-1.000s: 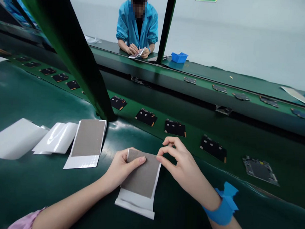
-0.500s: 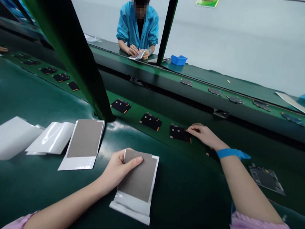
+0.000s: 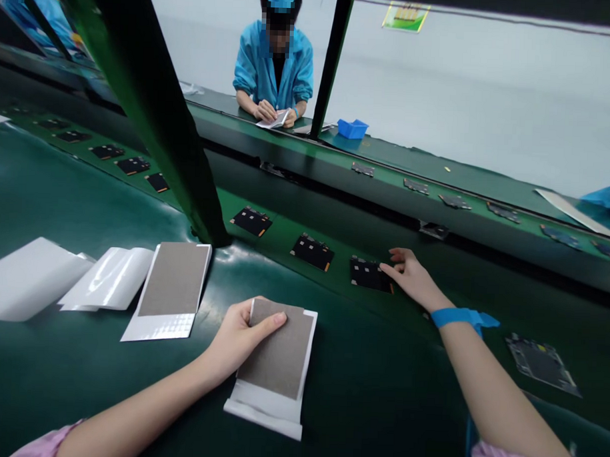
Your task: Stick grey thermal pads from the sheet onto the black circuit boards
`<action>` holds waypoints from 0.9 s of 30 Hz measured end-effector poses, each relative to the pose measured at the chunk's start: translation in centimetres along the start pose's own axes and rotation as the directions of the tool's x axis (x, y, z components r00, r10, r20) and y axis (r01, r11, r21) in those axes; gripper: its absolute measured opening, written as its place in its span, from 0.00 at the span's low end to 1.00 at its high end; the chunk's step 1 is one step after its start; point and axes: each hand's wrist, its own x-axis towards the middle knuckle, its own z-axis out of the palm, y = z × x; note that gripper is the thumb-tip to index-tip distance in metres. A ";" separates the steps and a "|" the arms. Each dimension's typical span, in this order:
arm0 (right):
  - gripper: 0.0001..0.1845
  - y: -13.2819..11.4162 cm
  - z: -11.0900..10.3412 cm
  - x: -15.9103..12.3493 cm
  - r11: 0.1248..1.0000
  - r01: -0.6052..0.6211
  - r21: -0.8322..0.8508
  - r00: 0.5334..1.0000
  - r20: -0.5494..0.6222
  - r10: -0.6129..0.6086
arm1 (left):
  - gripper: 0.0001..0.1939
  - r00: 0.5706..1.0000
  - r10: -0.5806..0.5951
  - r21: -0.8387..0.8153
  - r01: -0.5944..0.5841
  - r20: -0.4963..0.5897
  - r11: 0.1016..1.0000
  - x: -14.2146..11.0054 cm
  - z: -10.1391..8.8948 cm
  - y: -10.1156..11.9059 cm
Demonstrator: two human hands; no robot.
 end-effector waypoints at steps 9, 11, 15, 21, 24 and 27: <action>0.18 -12.0 3.4 -10.9 0.880 0.439 0.181 0.884 0.090 -0.460 | 0.17 0.999 0.030 -0.003 -0.030 -0.011 1.000 0.0 0.0 -0.1; 0.16 -12.6 3.8 -11.6 0.872 0.457 0.178 0.874 0.094 -0.477 | 0.17 1.000 0.031 0.005 -0.030 -0.005 1.000 0.0 0.0 -0.1; 0.18 -12.8 3.6 -11.9 0.879 0.449 0.160 0.875 0.121 -0.469 | 0.16 0.999 0.043 0.014 -0.043 0.016 0.999 0.0 -0.1 -0.2; 0.25 -10.1 2.1 -6.9 0.935 0.340 0.101 0.939 0.013 -0.343 | 0.16 0.999 0.014 -0.003 -0.014 0.052 1.000 0.0 -0.2 -0.2; 0.29 -6.8 2.2 -2.3 0.970 0.239 0.035 0.967 0.080 -0.241 | 0.15 0.999 0.004 0.021 -0.005 0.050 1.000 -0.1 -0.2 0.0; 0.28 -4.2 2.7 0.6 0.972 0.232 0.024 0.966 0.107 -0.234 | 0.15 0.999 -0.005 0.016 0.004 0.045 1.000 -0.1 -0.1 0.1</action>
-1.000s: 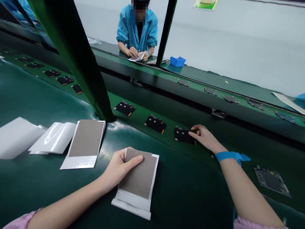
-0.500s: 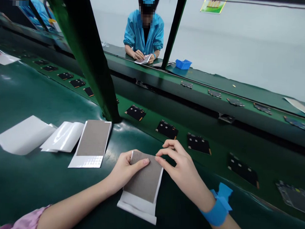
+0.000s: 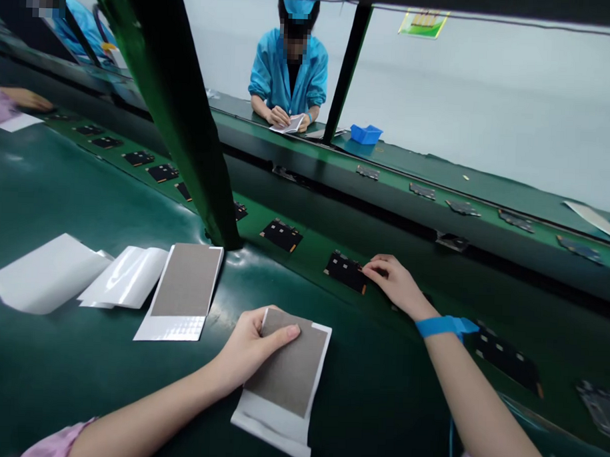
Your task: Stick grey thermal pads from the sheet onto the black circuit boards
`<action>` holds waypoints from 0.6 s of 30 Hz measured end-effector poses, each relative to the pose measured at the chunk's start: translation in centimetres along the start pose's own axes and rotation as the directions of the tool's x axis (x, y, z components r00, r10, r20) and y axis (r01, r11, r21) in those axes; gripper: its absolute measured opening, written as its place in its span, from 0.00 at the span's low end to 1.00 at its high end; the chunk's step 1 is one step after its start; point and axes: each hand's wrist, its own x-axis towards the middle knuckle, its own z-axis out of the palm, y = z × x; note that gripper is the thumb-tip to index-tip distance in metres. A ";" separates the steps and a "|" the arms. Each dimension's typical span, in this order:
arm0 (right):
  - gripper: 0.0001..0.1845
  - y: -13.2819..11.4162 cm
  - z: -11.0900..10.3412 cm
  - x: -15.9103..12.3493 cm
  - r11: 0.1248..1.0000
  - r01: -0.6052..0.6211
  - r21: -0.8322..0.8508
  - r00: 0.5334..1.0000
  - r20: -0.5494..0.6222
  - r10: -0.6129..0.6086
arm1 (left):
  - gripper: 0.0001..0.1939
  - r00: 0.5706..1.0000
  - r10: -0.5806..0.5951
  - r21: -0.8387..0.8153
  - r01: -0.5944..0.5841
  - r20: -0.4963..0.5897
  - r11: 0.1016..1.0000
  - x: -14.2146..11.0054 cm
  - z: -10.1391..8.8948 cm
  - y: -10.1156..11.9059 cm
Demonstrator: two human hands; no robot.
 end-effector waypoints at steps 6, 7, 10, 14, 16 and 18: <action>0.24 2.3 0.4 -0.1 0.999 0.004 -0.045 0.999 0.032 -0.003 | 0.16 1.000 0.008 0.036 -0.008 -0.009 0.999 -0.1 0.0 0.0; 0.24 2.5 0.5 -0.2 0.999 -0.001 -0.048 1.000 0.026 0.003 | 0.16 1.000 0.007 0.043 -0.007 -0.011 0.999 -0.1 0.0 0.0; 0.24 2.6 1.0 -0.6 0.999 -0.028 -0.020 0.999 -0.027 0.028 | 0.16 1.000 0.004 0.051 -0.004 -0.011 0.999 -0.1 -0.1 0.0; 0.32 2.1 0.4 -1.4 0.989 -0.125 0.082 0.971 -0.194 0.139 | 0.16 1.000 0.019 0.064 -0.018 -0.019 0.998 -0.1 -0.1 0.0; 0.29 2.8 -1.0 -2.9 0.975 -0.205 0.082 0.925 -0.308 0.221 | 0.16 0.999 0.024 0.081 -0.022 -0.022 0.996 -0.2 0.0 0.0; 0.26 4.6 -3.2 -5.7 0.930 -0.368 0.005 0.856 -0.390 0.341 | 0.16 0.999 0.026 0.104 -0.023 -0.028 0.994 -0.2 0.1 0.1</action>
